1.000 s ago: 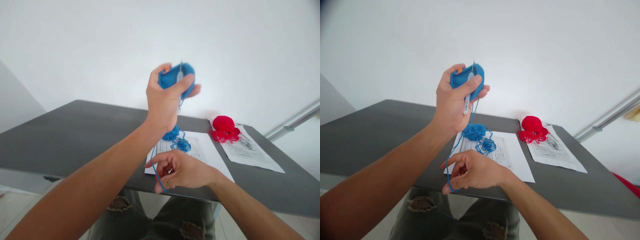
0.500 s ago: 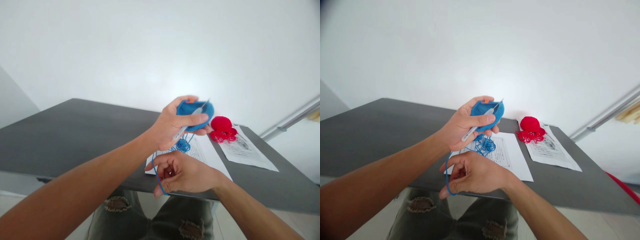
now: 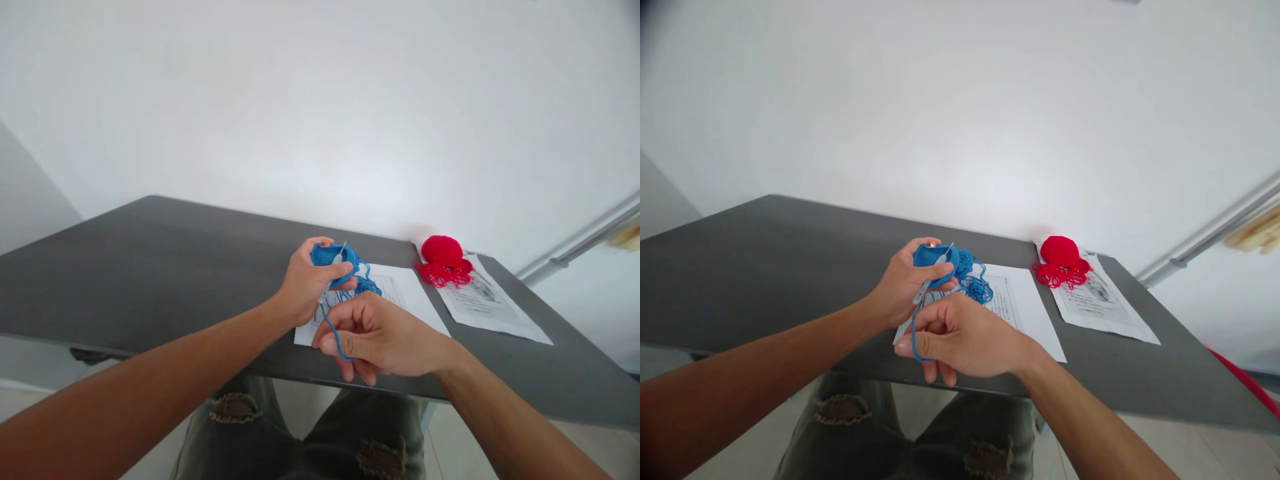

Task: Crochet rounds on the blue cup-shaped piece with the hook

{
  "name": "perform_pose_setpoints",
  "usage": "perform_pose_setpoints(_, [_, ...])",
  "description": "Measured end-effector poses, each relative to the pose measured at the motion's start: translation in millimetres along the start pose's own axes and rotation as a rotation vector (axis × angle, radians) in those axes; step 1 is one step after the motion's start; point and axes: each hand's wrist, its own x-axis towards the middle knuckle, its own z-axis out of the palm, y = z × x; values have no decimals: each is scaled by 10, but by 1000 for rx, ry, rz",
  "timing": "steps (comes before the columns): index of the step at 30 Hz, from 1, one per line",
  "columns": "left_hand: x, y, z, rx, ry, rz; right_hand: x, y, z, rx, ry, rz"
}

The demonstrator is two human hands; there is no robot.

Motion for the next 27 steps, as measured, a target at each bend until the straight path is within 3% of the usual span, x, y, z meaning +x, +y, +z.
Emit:
perform_pose_setpoints(4, [8, -56, 29, 22, 131, 115, 17, -5, 18, 16, 10, -11])
perform_pose_setpoints(10, [-10, -10, 52, 69, 121, 177, 43, 31, 50, 21, -19, -12])
perform_pose_setpoints(16, [-96, -8, -45, 203, -175, 9, -109, -146, -79, -58, 62, -32])
perform_pose_setpoints(22, [-103, 89, -184, 261, -586, -332, -204, -225, -423, -118, 231, -110])
perform_pose_setpoints(27, [4, 225, -357, 355, -840, -505, -160, -190, -560, -60, 290, -140])
